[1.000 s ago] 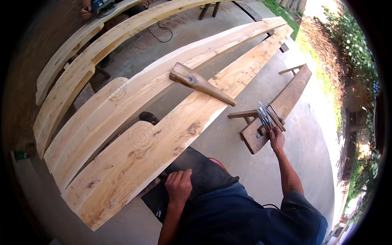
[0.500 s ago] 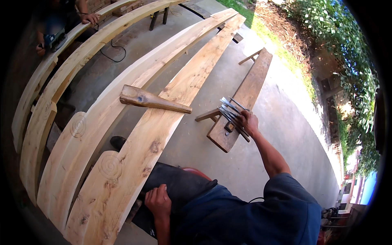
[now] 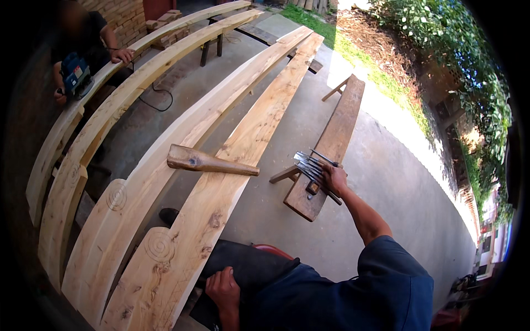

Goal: The person carves a spiral pattern into a large wooden beam using a chisel and a wooden mallet.

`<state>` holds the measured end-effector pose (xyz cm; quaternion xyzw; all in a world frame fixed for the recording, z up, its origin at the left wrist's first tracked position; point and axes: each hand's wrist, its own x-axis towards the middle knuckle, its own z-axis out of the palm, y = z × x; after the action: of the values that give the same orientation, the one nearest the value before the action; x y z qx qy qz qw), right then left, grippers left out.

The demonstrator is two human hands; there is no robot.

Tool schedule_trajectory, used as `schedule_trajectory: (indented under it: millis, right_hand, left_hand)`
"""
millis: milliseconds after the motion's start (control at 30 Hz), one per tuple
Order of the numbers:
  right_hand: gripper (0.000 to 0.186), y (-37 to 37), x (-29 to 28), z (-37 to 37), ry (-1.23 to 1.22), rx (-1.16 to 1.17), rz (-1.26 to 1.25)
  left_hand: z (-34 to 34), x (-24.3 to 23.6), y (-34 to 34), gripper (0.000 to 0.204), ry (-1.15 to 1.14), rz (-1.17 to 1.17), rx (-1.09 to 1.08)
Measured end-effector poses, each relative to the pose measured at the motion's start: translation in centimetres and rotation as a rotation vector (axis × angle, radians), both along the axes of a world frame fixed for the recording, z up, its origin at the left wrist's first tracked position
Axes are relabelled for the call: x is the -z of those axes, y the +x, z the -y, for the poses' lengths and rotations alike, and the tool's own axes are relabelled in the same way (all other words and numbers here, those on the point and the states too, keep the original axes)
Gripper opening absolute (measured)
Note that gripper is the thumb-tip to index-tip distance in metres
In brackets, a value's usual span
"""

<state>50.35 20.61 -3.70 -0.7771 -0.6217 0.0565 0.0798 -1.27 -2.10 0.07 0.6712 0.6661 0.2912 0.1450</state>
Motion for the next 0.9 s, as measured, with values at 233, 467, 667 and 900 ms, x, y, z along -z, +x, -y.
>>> schedule_trajectory:
  millis: [233,467,667,900]
  right_hand:
    - [0.028,0.0,-0.2,0.3,-0.020,-0.006,0.022]
    - [0.027,0.4,0.2,0.3,-0.048,0.059,0.076]
    - [0.024,-0.1,-0.6,0.3,-0.039,0.070,0.138]
    - [0.024,0.0,-0.4,0.3,0.008,0.013,0.238]
  left_hand:
    - [0.1,0.0,-0.1,0.006,0.014,-0.004,0.005]
    - [-0.1,-0.2,0.2,0.005,0.013,-0.003,0.011]
    - [-0.1,-0.1,0.1,0.005,0.017,-0.008,0.013]
    - [-0.1,-0.1,0.1,0.005,0.019,-0.003,0.009]
